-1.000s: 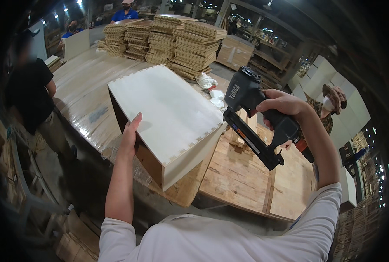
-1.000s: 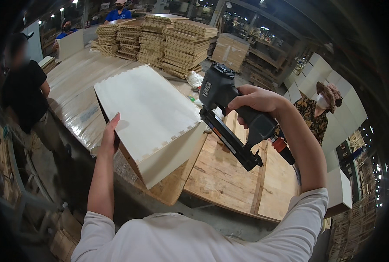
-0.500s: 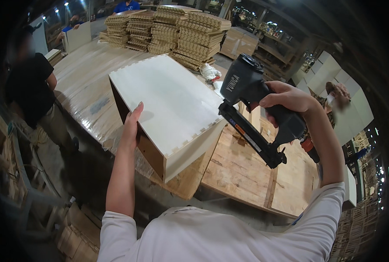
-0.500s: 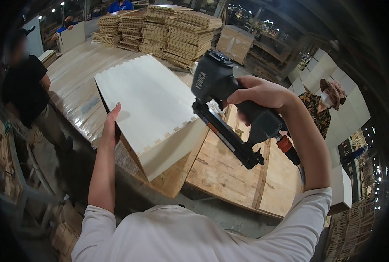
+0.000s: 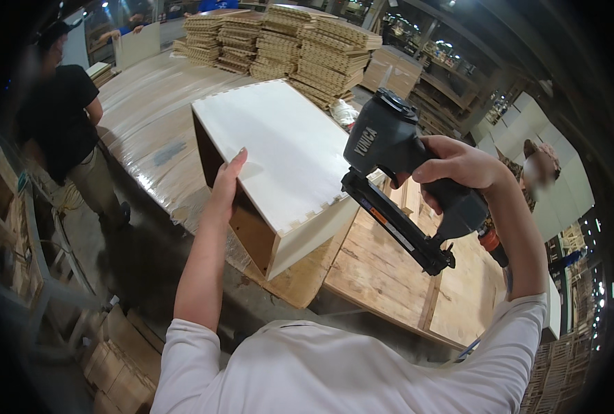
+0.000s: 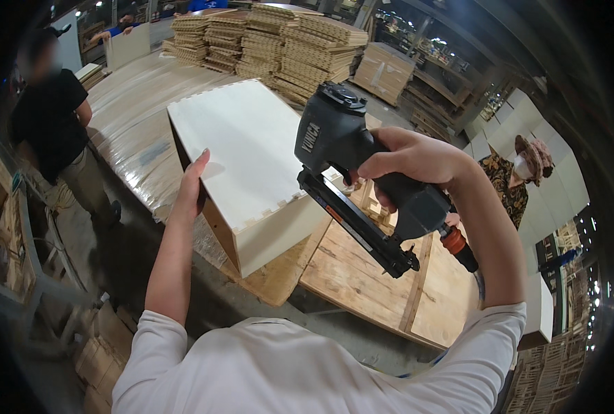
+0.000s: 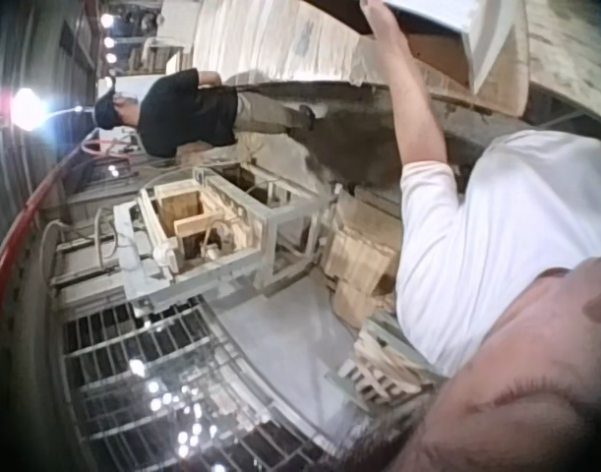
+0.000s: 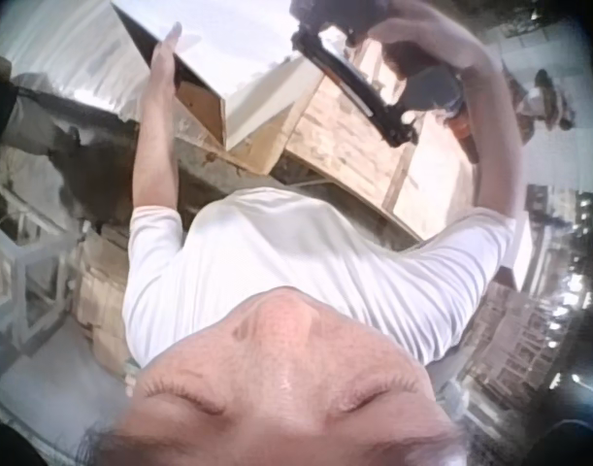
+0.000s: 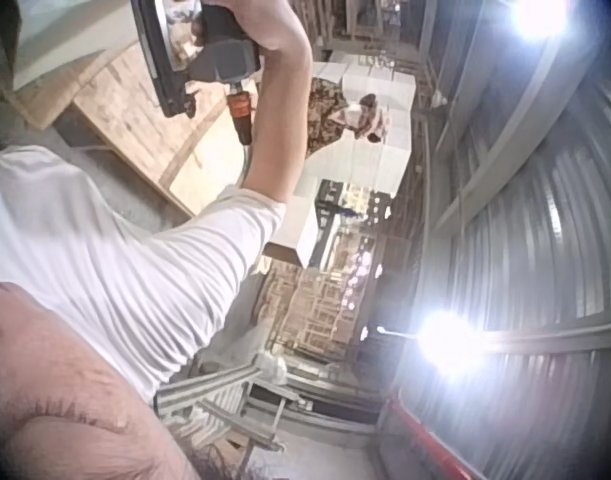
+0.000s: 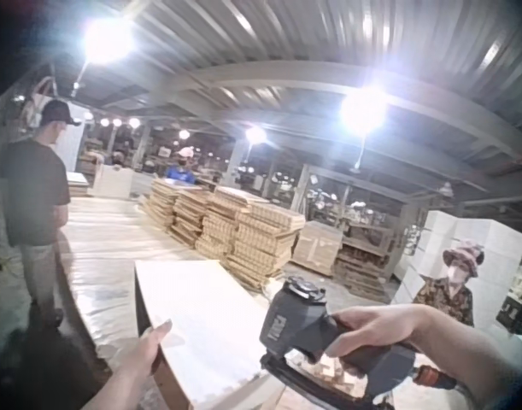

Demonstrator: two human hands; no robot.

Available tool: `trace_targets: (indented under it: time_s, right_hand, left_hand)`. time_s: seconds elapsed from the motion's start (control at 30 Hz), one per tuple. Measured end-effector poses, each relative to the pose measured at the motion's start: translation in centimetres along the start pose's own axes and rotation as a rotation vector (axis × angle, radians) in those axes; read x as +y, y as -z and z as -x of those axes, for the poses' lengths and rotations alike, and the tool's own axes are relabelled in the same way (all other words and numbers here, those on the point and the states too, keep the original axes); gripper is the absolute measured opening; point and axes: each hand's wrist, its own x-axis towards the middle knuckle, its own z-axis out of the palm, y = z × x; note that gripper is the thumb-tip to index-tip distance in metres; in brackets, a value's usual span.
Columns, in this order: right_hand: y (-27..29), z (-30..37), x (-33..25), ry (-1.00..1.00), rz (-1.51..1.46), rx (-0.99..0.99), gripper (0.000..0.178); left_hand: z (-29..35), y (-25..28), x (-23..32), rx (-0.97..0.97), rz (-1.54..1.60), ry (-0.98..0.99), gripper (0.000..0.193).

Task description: The person assembles white wooden boxes by attaching thin wooden strips to the edges using a pneumatic nail gun. They position the strips, secure them with the tool, and pass the completed unit to a coworker. The process is repeated for multiple boxes in a workshop setting.

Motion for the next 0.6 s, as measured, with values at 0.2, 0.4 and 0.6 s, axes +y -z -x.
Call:
trace_targets:
  time_s: [0.2, 0.4, 0.6]
  right_hand:
    - [-3.1, 0.3, -1.6, 0.044, -0.048, -0.095, 0.027]
    - [-5.1, -0.1, -2.5, 0.054, 0.037, -0.178, 0.028]
    - [-5.9, -0.8, -2.8, 0.053, 0.074, -0.241, 0.030]
  left_hand:
    - [0.7, -0.4, 0.5, 0.011, -0.034, -0.037, 0.068]
    - [1.2, -0.3, 0.7, 0.004, -0.070, -0.041, 0.066]
    - [0.4, -0.1, 0.3, 0.011, -0.011, -0.003, 0.052]
